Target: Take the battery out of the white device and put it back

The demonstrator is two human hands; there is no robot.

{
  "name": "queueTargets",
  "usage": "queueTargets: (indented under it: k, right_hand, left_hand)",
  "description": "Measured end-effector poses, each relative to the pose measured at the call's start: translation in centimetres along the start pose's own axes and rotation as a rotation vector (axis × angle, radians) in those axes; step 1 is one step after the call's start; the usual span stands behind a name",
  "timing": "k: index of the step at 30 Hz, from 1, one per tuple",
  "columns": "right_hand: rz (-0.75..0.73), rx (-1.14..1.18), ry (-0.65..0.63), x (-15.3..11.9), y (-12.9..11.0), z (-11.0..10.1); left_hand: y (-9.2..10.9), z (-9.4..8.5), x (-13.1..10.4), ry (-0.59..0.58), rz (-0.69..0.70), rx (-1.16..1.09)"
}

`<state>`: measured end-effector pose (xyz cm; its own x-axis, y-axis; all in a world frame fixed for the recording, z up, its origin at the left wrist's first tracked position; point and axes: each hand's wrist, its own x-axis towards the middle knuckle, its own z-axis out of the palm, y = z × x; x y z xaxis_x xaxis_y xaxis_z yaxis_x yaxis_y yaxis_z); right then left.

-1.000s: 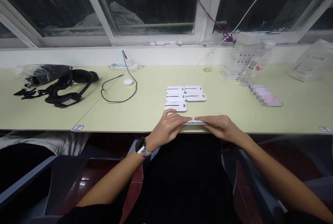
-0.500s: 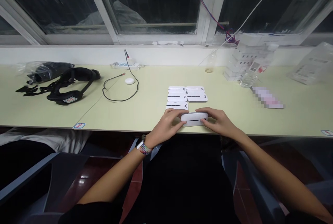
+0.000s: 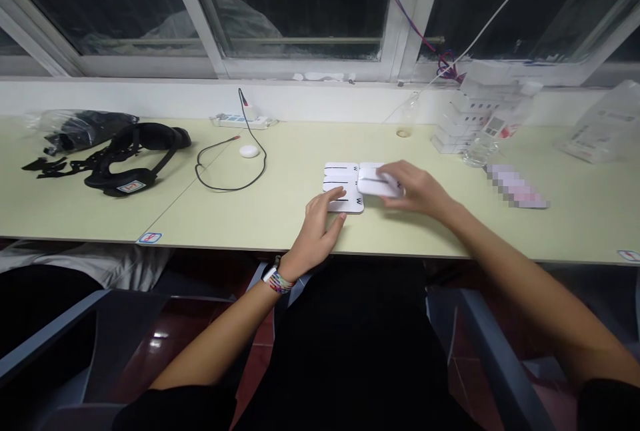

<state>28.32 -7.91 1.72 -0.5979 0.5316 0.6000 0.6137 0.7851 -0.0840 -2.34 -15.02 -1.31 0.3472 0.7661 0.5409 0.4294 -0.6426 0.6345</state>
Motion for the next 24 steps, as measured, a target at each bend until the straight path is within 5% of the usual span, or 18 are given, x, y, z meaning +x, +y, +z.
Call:
queueTargets:
  k: [4,8,16,24]
  right_hand:
    - [0.331,0.067,-0.219,3.6,6.9,-0.1]
    - [0.43,0.141,-0.366,6.4,10.9,1.3]
    - [0.484,0.333,-0.407,8.5,13.1,2.9]
    - [0.51,0.323,-0.372,7.6,13.6,4.0]
  left_hand:
    - [0.1,0.3,-0.1,-0.113,0.01,0.225]
    - [0.6,0.6,-0.2,-0.185,-0.012,0.346]
    - [0.6,0.7,-0.3,-0.193,-0.012,0.354]
    - [-0.1,1.0,-0.4,-0.17,0.031,0.319]
